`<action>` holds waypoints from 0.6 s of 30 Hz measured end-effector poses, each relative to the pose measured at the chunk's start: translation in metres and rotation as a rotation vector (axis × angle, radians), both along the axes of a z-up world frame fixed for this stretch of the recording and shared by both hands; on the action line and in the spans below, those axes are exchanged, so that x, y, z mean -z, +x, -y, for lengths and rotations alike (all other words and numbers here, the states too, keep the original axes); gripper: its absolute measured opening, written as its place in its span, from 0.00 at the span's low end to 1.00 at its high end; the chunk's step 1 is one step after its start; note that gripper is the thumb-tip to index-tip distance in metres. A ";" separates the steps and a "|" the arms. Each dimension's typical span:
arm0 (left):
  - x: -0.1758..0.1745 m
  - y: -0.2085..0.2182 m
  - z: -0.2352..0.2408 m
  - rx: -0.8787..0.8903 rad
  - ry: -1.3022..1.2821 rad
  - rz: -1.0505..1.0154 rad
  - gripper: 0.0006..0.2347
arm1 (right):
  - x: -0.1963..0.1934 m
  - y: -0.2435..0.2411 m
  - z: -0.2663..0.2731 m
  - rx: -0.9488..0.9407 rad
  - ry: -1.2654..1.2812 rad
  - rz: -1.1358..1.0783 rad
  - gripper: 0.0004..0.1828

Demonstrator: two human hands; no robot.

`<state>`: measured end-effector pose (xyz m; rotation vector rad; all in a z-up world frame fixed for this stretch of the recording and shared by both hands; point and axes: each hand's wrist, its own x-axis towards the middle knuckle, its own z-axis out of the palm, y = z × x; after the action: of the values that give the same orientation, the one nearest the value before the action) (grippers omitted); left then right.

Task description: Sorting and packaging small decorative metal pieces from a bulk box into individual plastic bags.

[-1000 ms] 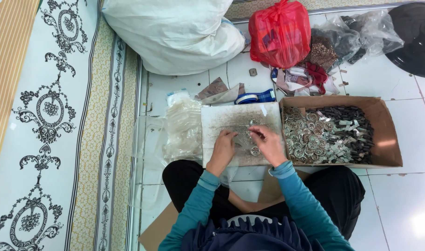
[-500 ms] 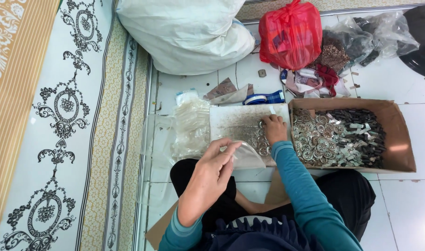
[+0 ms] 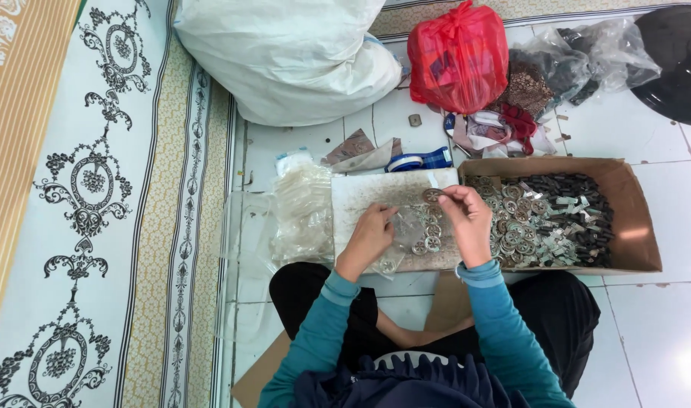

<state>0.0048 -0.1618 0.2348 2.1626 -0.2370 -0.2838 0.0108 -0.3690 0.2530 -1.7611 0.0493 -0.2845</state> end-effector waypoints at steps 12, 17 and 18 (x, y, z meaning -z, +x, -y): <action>-0.051 -0.015 -0.020 -0.069 -0.118 -0.094 0.22 | 0.130 0.048 0.027 -0.058 -0.238 -0.067 0.12; -0.140 -0.068 -0.033 -0.058 -0.198 -0.070 0.21 | 0.190 0.054 0.050 -0.161 -0.676 -0.103 0.21; -0.156 -0.078 -0.035 -0.037 -0.203 -0.059 0.20 | 0.189 0.053 0.052 -0.218 -0.803 -0.146 0.23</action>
<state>-0.0729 -0.1265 0.3904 1.9534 -0.1834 -0.2893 0.0636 -0.4206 0.0635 -2.5586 -0.1756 -0.0024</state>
